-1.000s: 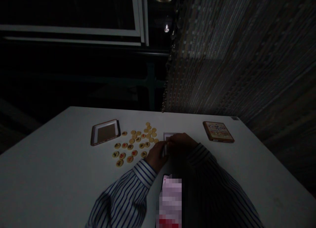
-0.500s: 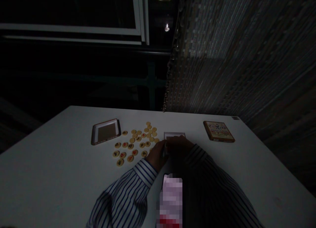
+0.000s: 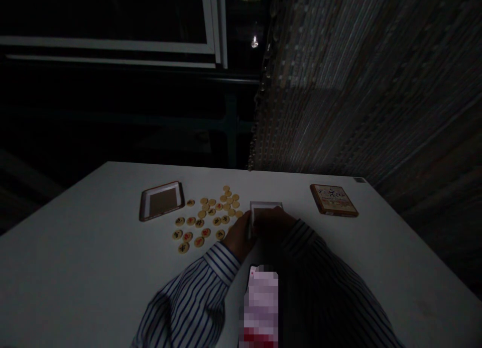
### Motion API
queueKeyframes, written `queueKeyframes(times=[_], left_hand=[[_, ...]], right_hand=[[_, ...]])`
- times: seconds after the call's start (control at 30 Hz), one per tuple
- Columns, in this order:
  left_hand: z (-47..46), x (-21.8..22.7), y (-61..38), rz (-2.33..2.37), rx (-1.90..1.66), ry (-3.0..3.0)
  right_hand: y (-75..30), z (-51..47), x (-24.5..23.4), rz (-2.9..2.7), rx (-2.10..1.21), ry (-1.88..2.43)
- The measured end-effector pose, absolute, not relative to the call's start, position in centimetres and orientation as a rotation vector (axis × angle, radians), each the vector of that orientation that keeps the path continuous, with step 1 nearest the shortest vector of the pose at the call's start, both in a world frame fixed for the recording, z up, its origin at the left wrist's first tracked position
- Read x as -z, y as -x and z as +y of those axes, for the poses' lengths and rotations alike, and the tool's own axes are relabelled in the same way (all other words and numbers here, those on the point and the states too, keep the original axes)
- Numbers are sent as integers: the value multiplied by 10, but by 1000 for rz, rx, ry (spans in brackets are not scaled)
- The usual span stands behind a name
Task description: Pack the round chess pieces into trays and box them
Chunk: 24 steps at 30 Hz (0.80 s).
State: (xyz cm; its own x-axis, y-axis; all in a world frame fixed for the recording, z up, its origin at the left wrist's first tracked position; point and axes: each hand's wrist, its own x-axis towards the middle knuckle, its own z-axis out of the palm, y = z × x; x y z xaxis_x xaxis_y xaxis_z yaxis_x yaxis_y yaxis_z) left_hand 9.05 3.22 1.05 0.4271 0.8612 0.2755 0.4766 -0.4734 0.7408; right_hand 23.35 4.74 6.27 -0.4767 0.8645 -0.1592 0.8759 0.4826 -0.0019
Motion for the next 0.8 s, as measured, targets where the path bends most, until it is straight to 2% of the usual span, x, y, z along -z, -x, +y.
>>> queueKeyframes(times=[0.37,0.6,0.8], left_hand=[[32,-7,-90,1118,-887,-2125],[33,-8,-91,1141,-881,-2108],[31,-14,-87,1196,-947,-2081]], right_hand=[[-239,58,-43,2625,106,-1425],[-234,49,-58,2592,99,-1480],[-247,46,-90,2565,61,-1482]])
